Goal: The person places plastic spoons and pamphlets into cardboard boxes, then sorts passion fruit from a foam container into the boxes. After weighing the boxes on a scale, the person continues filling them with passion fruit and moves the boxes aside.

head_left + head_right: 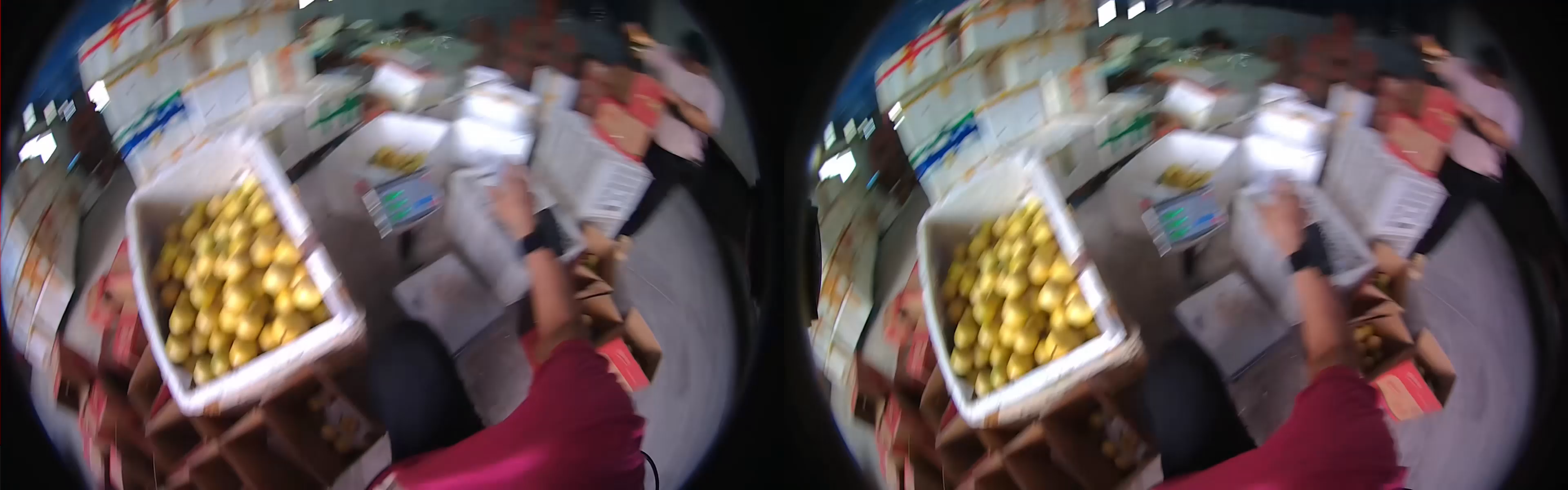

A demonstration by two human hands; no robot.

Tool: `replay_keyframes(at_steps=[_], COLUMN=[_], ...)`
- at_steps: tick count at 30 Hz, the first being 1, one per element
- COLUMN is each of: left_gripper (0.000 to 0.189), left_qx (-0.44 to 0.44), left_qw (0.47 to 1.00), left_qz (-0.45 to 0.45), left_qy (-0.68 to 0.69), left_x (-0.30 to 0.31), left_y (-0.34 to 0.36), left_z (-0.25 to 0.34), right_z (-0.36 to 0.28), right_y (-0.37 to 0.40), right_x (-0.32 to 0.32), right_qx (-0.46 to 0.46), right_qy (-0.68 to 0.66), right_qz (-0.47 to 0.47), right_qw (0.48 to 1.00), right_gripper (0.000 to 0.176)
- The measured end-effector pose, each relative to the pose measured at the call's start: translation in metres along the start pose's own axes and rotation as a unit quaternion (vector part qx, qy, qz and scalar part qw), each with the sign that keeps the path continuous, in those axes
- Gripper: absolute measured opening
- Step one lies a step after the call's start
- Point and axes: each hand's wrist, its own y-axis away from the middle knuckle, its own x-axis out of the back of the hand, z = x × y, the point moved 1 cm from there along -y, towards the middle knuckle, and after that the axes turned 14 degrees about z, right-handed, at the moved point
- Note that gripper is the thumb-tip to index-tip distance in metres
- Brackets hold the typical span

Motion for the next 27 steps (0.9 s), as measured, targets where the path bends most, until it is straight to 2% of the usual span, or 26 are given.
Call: replay_keyframes(at_steps=[1,2,3,4,5,7,8,9,10,11,12,13,15,17,18,19,20,21,22,23,25,27], left_gripper=[0.054,0.061,0.056,0.058,0.067,0.072,0.075,0.076,0.079,0.082,0.086,0.09,0.098,0.098,0.099,0.1,0.095,0.09,0.078,0.068,0.052,0.035], left_qx=[0.002,0.004,0.038,0.075,0.096,0.129,0.161,0.159,0.193,0.223,0.199,0.174,0.131,0.133,0.176,0.202,0.253,0.304,0.265,0.227,0.191,0.211], left_qw=[0.999,0.994,0.986,0.983,0.974,0.958,0.958,0.958,0.962,0.963,0.96,0.954,0.95,0.94,0.942,0.947,0.941,0.932,0.939,0.941,0.941,0.969], left_qz=[-0.005,-0.011,0.04,0.06,0.073,0.06,0.053,0.057,0.018,-0.023,-0.01,0.006,0.042,0.057,0.036,0.023,0.001,-0.025,-0.077,-0.129,-0.129,-0.117], left_qy=[-0.053,-0.104,-0.159,-0.159,-0.192,-0.247,-0.231,-0.231,-0.191,-0.147,-0.197,-0.245,-0.279,-0.308,-0.284,-0.249,-0.223,-0.198,-0.206,-0.215,-0.25,-0.047], left_x=[-0.003,-0.004,0.001,0.0,0.004,-0.002,-0.004,-0.012,-0.02,-0.033,-0.043,-0.052,-0.062,-0.059,-0.057,-0.056,-0.057,-0.06,-0.062,-0.069,-0.103,-0.082], left_y=[-0.004,-0.007,0.002,0.001,0.001,-0.011,-0.009,-0.01,-0.012,-0.017,-0.016,-0.017,-0.022,-0.032,-0.039,-0.044,-0.051,-0.054,-0.056,-0.053,-0.034,-0.03], left_z=[0.002,0.015,0.029,-0.002,-0.025,-0.048,-0.051,-0.046,-0.043,-0.039,-0.02,0.001,0.001,-0.008,-0.026,-0.048,-0.073,-0.099,-0.125,-0.151,-0.221,-0.164], right_z=[0.034,0.02,0.005,-0.029,-0.078,-0.165,-0.212,-0.242,-0.267,-0.286,-0.297,-0.296,-0.271,-0.218,-0.18,-0.14,-0.105,-0.067,-0.052,-0.052,-0.059,-0.075], right_y=[0.009,0.003,-0.004,-0.004,0.006,0.05,0.061,0.092,0.125,0.129,0.149,0.157,0.14,0.111,0.122,0.124,0.136,0.17,0.2,0.222,0.261,0.282], right_x=[-0.034,-0.045,-0.054,-0.05,-0.034,-0.02,0.027,0.035,0.045,0.095,0.118,0.14,0.163,0.155,0.133,0.114,0.1,0.083,0.081,0.085,0.095,0.1], right_qx=[-0.036,-0.004,0.036,0.072,-0.043,-0.079,-0.035,-0.053,0.093,0.095,0.154,0.2,0.165,0.078,-0.15,-0.149,-0.038,-0.027,-0.016,-0.023,-0.065,-0.106], right_qy=[0.001,-0.092,-0.18,-0.265,-0.358,-0.583,-0.61,-0.661,-0.636,-0.565,-0.59,-0.628,-0.638,-0.54,-0.52,-0.468,-0.364,-0.233,-0.188,-0.159,-0.145,-0.134], right_qz=[-0.068,-0.02,0.019,-0.002,-0.137,-0.287,-0.322,-0.41,-0.392,-0.54,-0.499,-0.393,-0.339,-0.302,-0.362,-0.328,-0.312,-0.479,-0.538,-0.568,-0.587,-0.593], right_qw=[0.997,0.996,0.983,0.962,0.923,0.756,0.723,0.627,0.658,0.617,0.616,0.641,0.672,0.781,0.759,0.807,0.877,0.846,0.822,0.807,0.794,0.787], right_gripper=[0.064,0.062,0.06,0.053,0.044,0.034,0.025,0.02,0.018,0.019,0.023,0.023,0.025,0.022,0.017,0.014,0.015,0.027,0.027,0.027,0.027,0.027])
